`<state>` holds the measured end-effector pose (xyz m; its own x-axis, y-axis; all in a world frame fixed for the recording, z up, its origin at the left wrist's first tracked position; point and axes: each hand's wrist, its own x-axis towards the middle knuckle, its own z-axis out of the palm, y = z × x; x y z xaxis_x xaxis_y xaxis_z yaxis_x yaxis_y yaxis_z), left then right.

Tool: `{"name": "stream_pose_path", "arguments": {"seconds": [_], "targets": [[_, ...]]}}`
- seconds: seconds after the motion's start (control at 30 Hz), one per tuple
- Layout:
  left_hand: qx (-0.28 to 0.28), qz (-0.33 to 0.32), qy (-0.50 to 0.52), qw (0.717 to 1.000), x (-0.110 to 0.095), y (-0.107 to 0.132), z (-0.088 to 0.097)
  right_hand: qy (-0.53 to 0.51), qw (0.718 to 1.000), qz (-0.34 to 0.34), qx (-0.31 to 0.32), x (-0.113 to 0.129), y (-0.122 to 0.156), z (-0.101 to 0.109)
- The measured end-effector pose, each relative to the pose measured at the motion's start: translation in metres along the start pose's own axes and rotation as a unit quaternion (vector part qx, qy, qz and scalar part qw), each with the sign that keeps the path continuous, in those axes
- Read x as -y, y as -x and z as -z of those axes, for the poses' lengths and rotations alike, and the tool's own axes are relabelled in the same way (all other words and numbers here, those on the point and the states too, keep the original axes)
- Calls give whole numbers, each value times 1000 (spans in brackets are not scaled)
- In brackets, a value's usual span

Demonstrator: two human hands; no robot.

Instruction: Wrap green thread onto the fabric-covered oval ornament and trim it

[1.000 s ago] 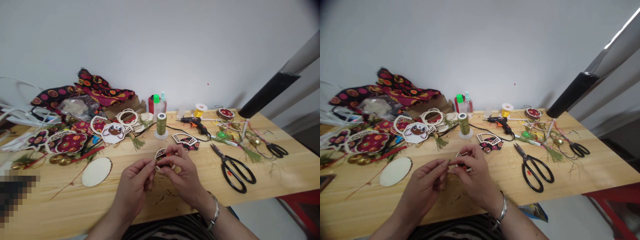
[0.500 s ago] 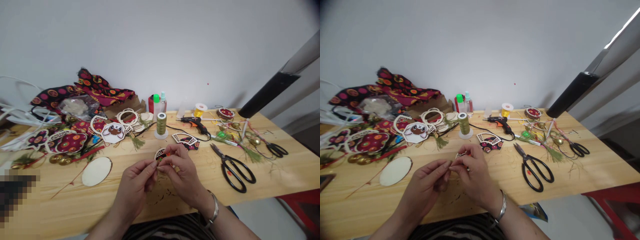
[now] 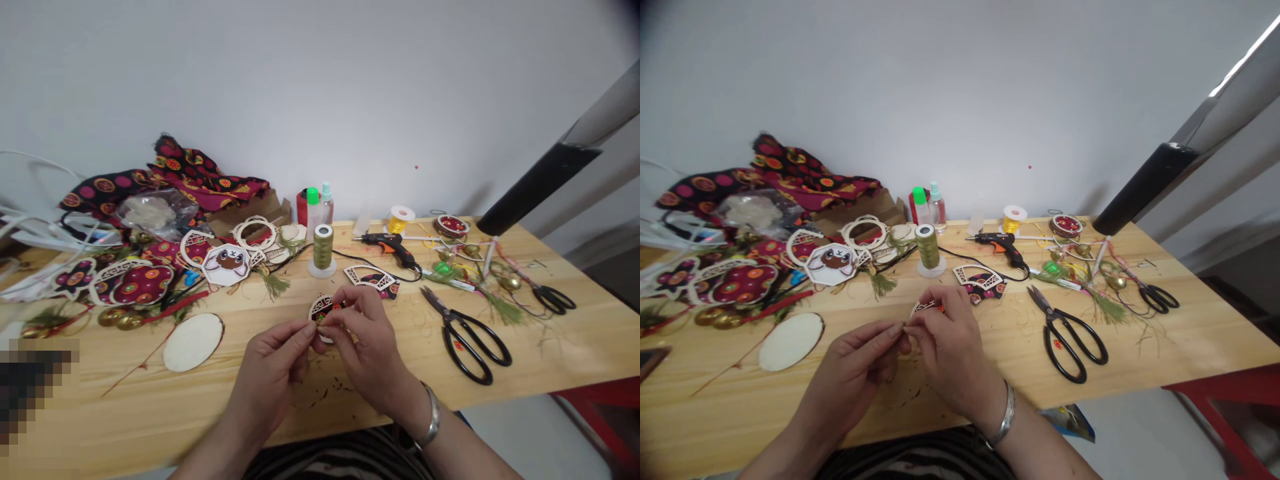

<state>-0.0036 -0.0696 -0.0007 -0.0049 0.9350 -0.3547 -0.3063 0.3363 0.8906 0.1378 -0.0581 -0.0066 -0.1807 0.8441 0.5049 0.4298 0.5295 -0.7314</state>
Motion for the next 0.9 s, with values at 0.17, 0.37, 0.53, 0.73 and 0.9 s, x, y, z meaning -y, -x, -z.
{"name": "stream_pose_path", "arguments": {"seconds": [0.17, 0.37, 0.53, 0.73, 0.9], "targets": [[8, 8, 6, 1000, -1, 0, 1, -1, 1000, -2, 2, -1, 0, 0], [9, 13, 9, 1000, 0, 0, 1, -55, 998, -18, 9, -4, -3, 1], [21, 13, -11, 1000, 2, 0, 1, -78, 996, 10, 51, -10, -7, 6], [43, 15, -38, 998, -1, 2, 1, -58, 992, 51, 99, -14, -10, 15], [59, 28, -37, 997, -2, 4, -1, -60, 993, 59, 88, -11, -11, 16]]}}
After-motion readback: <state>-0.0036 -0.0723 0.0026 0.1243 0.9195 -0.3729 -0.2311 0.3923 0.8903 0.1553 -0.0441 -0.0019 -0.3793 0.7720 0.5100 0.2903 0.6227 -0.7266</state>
